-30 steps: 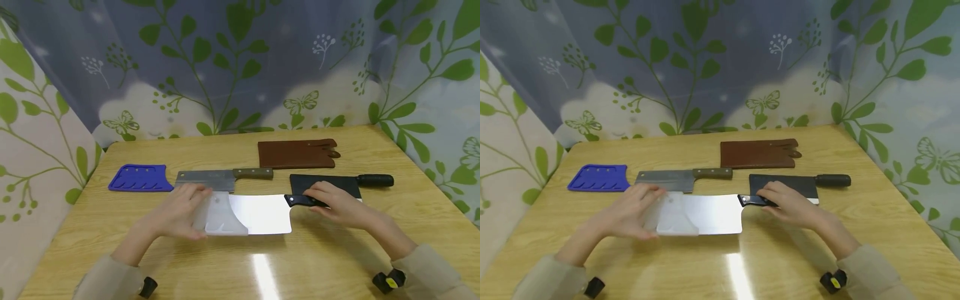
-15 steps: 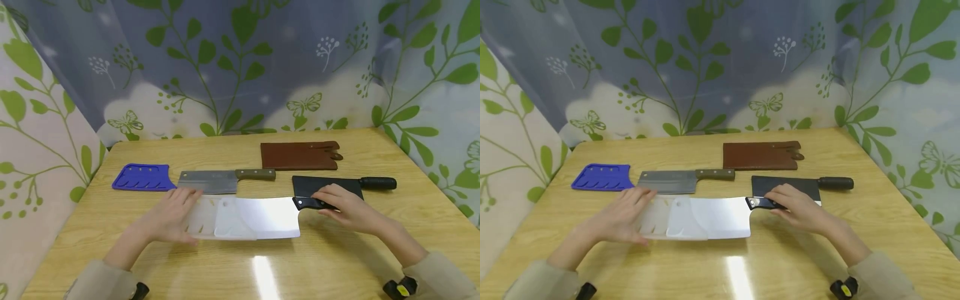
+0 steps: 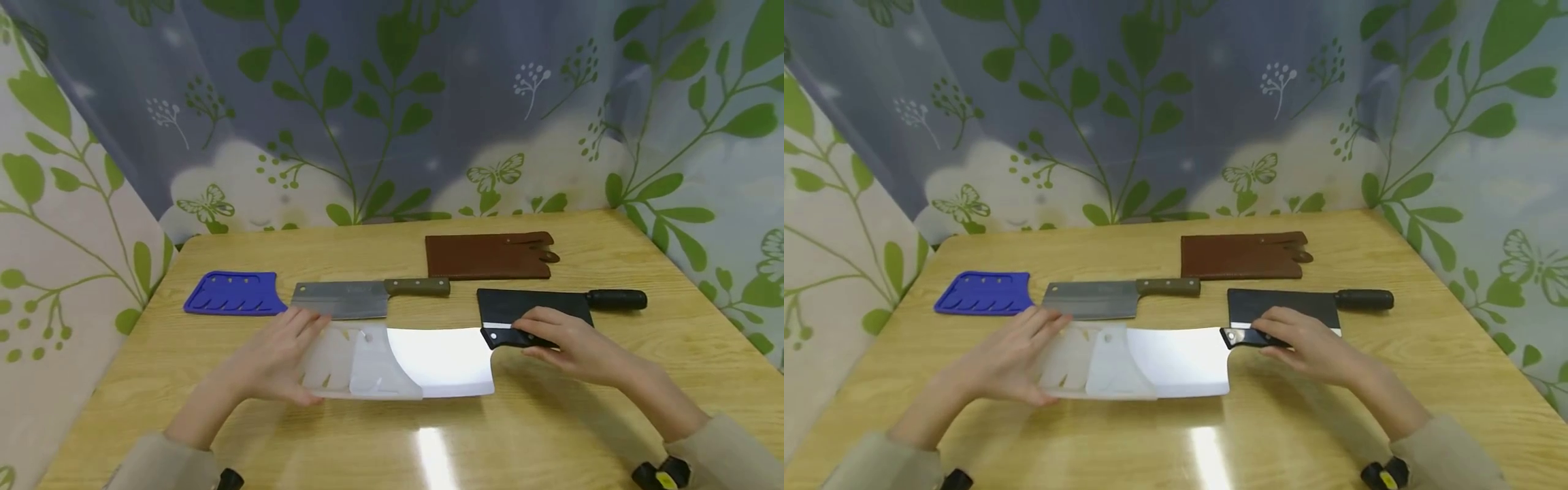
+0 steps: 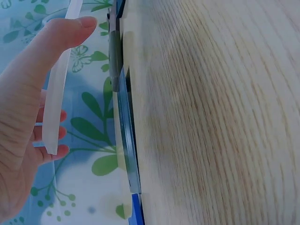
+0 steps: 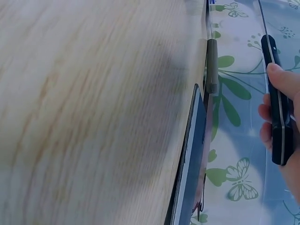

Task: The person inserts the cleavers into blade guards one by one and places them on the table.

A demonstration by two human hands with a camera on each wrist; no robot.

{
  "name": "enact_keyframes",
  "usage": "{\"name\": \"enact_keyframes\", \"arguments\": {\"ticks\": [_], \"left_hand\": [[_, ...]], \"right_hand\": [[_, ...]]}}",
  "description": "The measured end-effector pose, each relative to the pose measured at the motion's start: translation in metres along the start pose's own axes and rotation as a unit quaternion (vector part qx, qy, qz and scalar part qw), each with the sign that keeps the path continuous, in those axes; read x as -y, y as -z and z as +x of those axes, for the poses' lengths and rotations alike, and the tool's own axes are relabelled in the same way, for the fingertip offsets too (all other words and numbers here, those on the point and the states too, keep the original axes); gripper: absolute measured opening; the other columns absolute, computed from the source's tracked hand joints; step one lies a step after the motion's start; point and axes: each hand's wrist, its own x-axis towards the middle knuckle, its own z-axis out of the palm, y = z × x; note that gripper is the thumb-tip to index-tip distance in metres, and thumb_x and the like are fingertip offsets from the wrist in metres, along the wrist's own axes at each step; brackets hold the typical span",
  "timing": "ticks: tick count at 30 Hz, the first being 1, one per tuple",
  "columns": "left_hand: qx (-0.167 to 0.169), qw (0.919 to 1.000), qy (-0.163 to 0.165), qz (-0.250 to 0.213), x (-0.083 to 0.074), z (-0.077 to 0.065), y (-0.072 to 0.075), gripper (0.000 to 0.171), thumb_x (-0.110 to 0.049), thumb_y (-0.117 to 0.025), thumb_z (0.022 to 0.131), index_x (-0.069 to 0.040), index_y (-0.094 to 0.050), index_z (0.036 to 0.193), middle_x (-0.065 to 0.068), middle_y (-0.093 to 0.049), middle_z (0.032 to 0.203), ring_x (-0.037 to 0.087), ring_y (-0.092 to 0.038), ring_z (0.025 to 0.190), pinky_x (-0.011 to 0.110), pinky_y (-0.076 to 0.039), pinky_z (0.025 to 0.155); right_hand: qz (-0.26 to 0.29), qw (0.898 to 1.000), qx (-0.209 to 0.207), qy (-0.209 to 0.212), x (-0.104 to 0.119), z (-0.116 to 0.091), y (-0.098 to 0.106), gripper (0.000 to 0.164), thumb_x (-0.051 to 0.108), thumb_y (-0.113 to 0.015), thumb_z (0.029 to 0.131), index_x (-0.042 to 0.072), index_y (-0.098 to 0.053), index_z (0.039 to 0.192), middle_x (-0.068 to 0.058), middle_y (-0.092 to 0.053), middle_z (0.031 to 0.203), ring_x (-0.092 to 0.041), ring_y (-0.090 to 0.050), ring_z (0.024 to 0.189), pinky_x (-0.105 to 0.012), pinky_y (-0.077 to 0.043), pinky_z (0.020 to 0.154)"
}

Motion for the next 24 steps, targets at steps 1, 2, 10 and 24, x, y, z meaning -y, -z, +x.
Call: {"name": "enact_keyframes", "arguments": {"ticks": [1,2,10,24], "left_hand": [[0.001,1.0000,0.001,0.000,0.000,0.000,0.000,0.106,-0.061,-0.074,0.044,0.007,-0.051,0.122,0.014,-0.052,0.109,0.026,-0.048,0.096,0.041,-0.044,0.082],[0.002,1.0000,0.002,0.000,-0.001,0.000,-0.001,0.106,-0.061,-0.074,0.044,0.006,-0.051,0.122,0.014,-0.052,0.109,0.026,-0.048,0.096,0.041,-0.044,0.082],[-0.010,0.9999,-0.005,0.003,0.000,0.004,0.000,0.105,-0.061,-0.074,0.042,0.006,-0.052,0.120,0.014,-0.053,0.108,0.026,-0.048,0.095,0.040,-0.044,0.080],[0.008,0.9996,-0.009,-0.025,-0.017,0.027,-0.009,0.099,-0.061,-0.074,0.045,0.002,-0.053,0.119,0.012,-0.053,0.110,0.026,-0.048,0.100,0.040,-0.044,0.083]], "right_hand": [[0.001,1.000,0.002,-0.002,0.000,0.000,0.000,0.039,0.032,-0.052,0.094,-0.003,-0.063,0.108,-0.002,-0.058,0.100,-0.010,-0.054,0.084,-0.015,-0.043,0.069],[0.000,1.000,0.003,-0.004,0.000,-0.001,0.000,0.040,0.033,-0.051,0.094,-0.003,-0.063,0.107,-0.001,-0.058,0.100,-0.009,-0.054,0.084,-0.015,-0.043,0.070],[0.010,1.000,-0.008,0.000,-0.001,-0.001,0.001,0.035,0.029,-0.056,0.092,-0.002,-0.063,0.108,-0.002,-0.058,0.098,-0.009,-0.054,0.082,-0.016,-0.042,0.069],[0.024,1.000,0.016,0.000,0.006,0.014,-0.007,0.028,0.017,-0.066,0.085,0.000,-0.063,0.108,-0.002,-0.057,0.098,-0.010,-0.053,0.082,-0.016,-0.041,0.069]]}}
